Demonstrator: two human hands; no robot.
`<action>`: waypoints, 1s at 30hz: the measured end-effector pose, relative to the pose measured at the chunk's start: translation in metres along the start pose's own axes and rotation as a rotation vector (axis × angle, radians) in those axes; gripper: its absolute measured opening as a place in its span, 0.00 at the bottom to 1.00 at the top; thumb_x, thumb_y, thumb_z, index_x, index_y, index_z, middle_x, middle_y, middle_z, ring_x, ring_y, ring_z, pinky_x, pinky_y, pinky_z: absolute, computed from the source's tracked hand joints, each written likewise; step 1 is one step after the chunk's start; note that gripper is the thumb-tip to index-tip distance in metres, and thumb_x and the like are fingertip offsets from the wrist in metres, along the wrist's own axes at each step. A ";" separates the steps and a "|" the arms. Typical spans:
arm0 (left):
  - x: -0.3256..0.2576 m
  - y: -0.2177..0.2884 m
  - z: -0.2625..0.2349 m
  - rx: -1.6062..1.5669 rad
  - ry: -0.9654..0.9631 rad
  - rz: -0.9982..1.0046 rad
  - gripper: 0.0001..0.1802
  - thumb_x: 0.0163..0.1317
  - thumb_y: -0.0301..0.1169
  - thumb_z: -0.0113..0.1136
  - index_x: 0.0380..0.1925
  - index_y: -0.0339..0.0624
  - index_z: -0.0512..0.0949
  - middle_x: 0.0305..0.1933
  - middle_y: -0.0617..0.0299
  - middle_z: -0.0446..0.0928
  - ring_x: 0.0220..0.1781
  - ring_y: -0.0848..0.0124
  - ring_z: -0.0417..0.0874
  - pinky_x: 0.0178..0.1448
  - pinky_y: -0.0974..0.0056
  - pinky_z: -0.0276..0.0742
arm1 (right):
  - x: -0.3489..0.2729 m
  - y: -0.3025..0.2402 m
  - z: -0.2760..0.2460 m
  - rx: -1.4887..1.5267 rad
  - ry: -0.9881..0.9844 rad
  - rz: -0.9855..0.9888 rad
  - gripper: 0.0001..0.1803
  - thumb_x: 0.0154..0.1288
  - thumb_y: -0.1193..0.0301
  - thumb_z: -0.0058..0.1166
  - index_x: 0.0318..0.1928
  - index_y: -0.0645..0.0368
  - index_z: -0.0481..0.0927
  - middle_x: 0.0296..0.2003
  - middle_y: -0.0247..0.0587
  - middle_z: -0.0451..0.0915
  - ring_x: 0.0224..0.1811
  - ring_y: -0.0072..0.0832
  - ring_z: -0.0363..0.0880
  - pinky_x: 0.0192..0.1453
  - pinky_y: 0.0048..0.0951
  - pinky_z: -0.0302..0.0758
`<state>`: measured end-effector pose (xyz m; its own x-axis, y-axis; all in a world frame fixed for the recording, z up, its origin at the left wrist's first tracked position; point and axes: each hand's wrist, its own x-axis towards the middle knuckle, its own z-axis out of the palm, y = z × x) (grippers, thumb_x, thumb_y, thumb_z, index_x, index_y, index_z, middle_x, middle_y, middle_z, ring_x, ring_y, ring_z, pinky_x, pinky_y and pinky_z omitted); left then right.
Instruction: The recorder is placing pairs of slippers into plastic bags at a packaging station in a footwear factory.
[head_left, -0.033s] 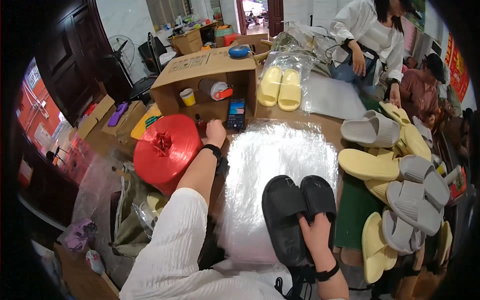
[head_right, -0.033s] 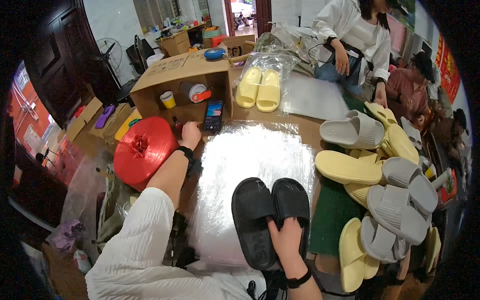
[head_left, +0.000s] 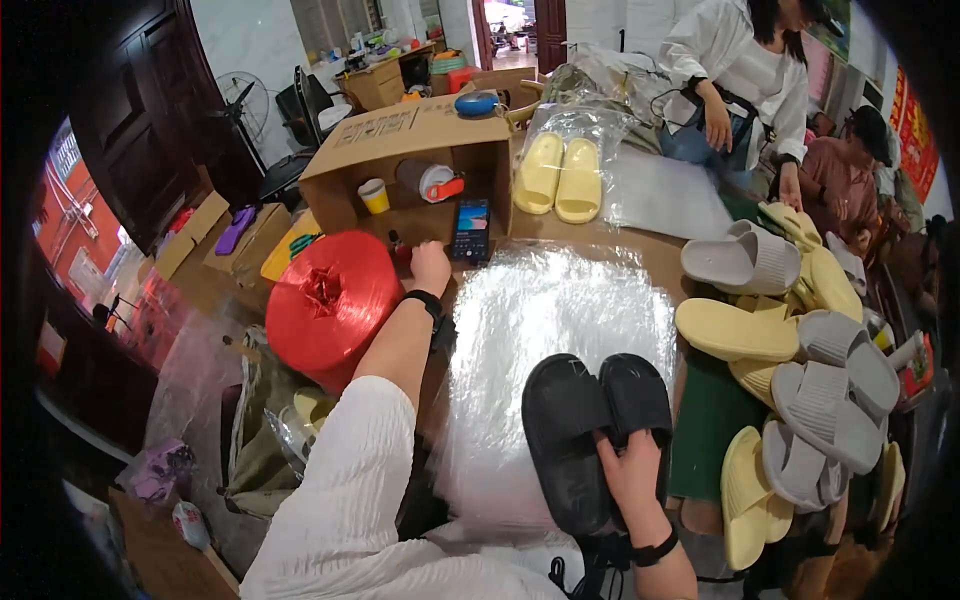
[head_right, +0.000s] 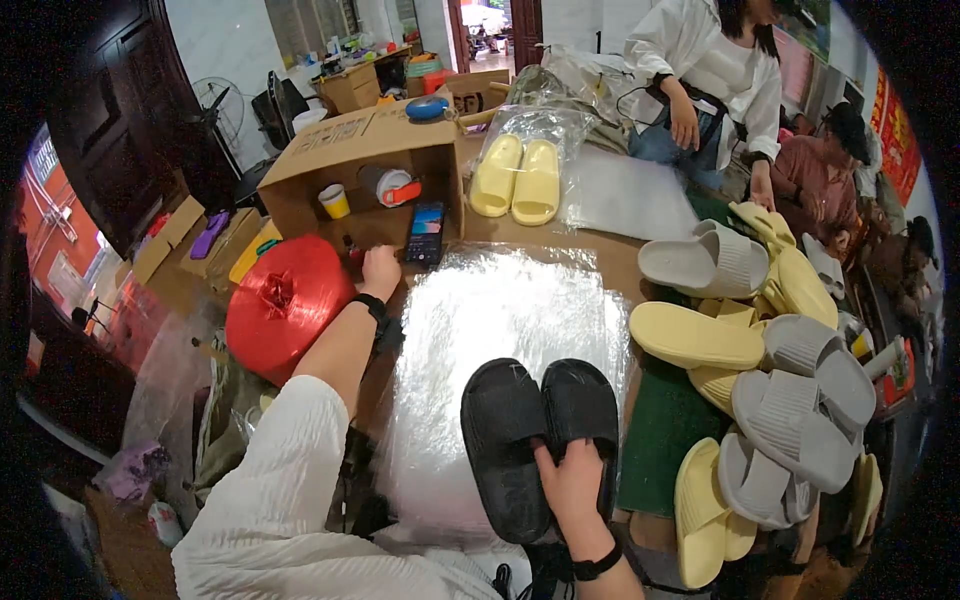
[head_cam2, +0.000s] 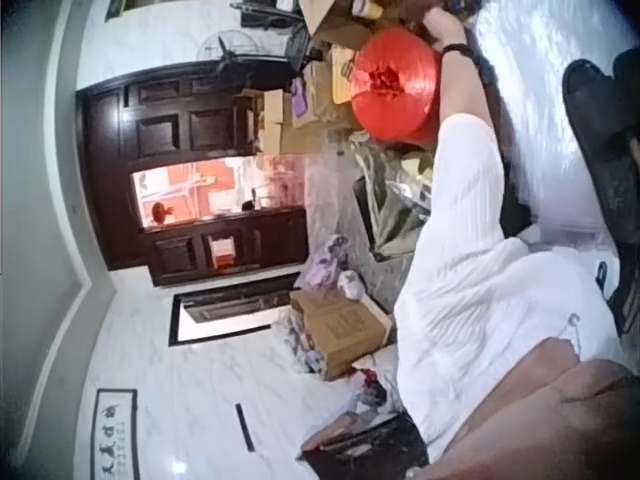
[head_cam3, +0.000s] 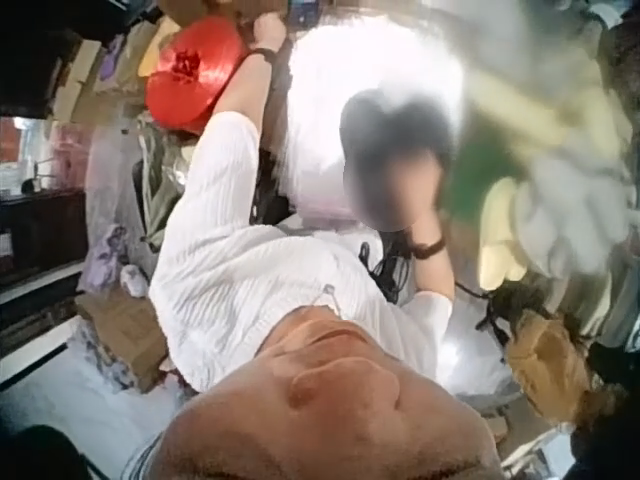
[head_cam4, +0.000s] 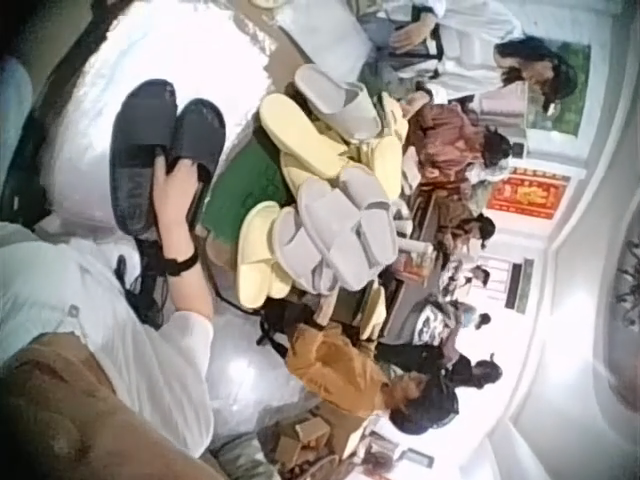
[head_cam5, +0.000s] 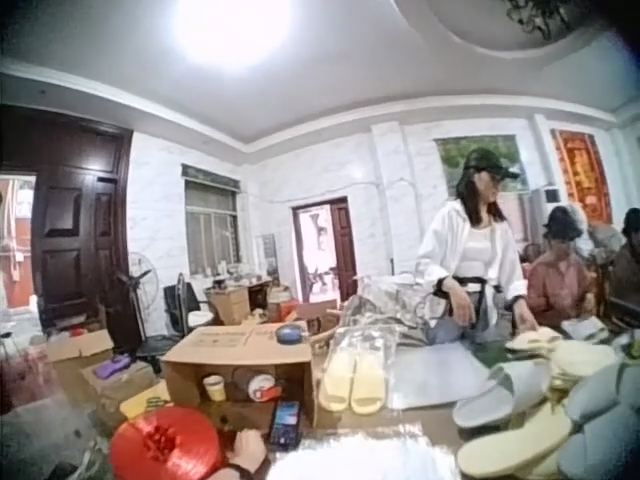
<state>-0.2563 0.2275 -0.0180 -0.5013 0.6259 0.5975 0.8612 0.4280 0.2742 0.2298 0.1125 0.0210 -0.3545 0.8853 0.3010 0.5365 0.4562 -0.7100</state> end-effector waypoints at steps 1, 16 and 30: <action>0.003 -0.001 0.005 0.058 -0.034 0.005 0.10 0.56 0.22 0.53 0.28 0.35 0.84 0.35 0.43 0.82 0.41 0.48 0.85 0.45 0.50 0.82 | 0.002 0.000 0.000 0.003 0.003 0.000 0.24 0.58 0.63 0.66 0.44 0.71 0.75 0.37 0.64 0.77 0.38 0.61 0.77 0.43 0.50 0.75; 0.010 0.017 -0.003 0.024 0.044 -0.264 0.09 0.58 0.28 0.57 0.31 0.34 0.83 0.36 0.39 0.82 0.43 0.47 0.84 0.49 0.47 0.79 | -0.001 0.009 0.009 -0.174 -0.062 0.053 0.23 0.57 0.64 0.66 0.40 0.72 0.74 0.35 0.65 0.76 0.38 0.62 0.77 0.41 0.52 0.75; -0.167 0.170 -0.397 -1.903 -0.826 0.410 0.04 0.64 0.23 0.58 0.37 0.32 0.79 0.35 0.53 0.80 0.36 0.63 0.80 0.42 0.62 0.74 | 0.001 0.011 0.015 -0.151 0.065 -0.036 0.24 0.59 0.61 0.63 0.43 0.71 0.74 0.39 0.67 0.77 0.42 0.62 0.77 0.46 0.52 0.75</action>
<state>0.0072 -0.0633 0.2280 0.2401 0.7897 0.5645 -0.3562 -0.4693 0.8080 0.2237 0.1169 0.0039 -0.3276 0.8699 0.3688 0.6350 0.4917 -0.5958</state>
